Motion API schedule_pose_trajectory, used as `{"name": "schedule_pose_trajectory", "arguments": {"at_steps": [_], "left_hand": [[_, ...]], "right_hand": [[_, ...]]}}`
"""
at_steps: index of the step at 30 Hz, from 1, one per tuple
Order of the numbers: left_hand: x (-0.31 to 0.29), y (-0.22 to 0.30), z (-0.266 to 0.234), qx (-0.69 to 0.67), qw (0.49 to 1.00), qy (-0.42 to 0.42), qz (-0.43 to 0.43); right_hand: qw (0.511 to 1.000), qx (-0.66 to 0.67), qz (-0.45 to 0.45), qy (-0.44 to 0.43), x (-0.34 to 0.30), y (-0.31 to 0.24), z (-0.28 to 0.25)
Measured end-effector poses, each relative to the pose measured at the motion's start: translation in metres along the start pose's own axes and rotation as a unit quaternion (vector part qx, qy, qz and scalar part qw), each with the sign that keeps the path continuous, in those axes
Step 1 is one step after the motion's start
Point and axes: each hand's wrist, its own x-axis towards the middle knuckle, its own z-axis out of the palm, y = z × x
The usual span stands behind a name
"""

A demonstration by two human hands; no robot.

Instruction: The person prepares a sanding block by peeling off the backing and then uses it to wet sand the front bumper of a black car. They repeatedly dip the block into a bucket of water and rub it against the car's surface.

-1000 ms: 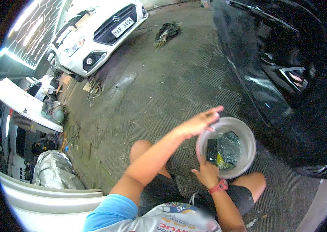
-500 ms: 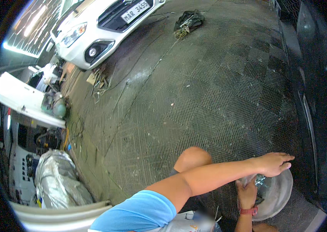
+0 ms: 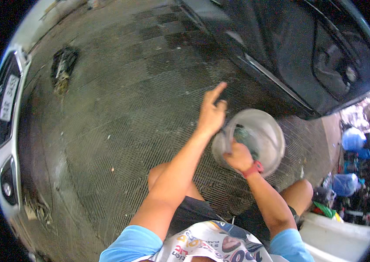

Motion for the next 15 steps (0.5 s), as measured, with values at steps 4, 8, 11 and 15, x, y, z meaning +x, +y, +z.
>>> {"name": "schedule_pose_trajectory", "arguments": {"at_steps": [4,8,11,15], "left_hand": [[0.002,0.009,-0.038,0.023,0.994,0.104,-0.029],[-0.001,0.025,-0.067,-0.061,0.981,0.175,-0.054],[-0.001,0.015,-0.097,0.095,0.956,0.254,0.109],[-0.009,0.013,-0.123,0.168,0.954,0.227,0.103]], "right_hand": [[0.999,-0.029,-0.037,0.012,0.023,-0.054,0.02],[0.994,-0.068,-0.084,-0.027,0.061,-0.102,0.045],[0.987,-0.033,-0.155,-0.018,0.092,-0.139,0.066],[0.973,-0.022,-0.219,-0.074,0.124,-0.171,0.079]]}}
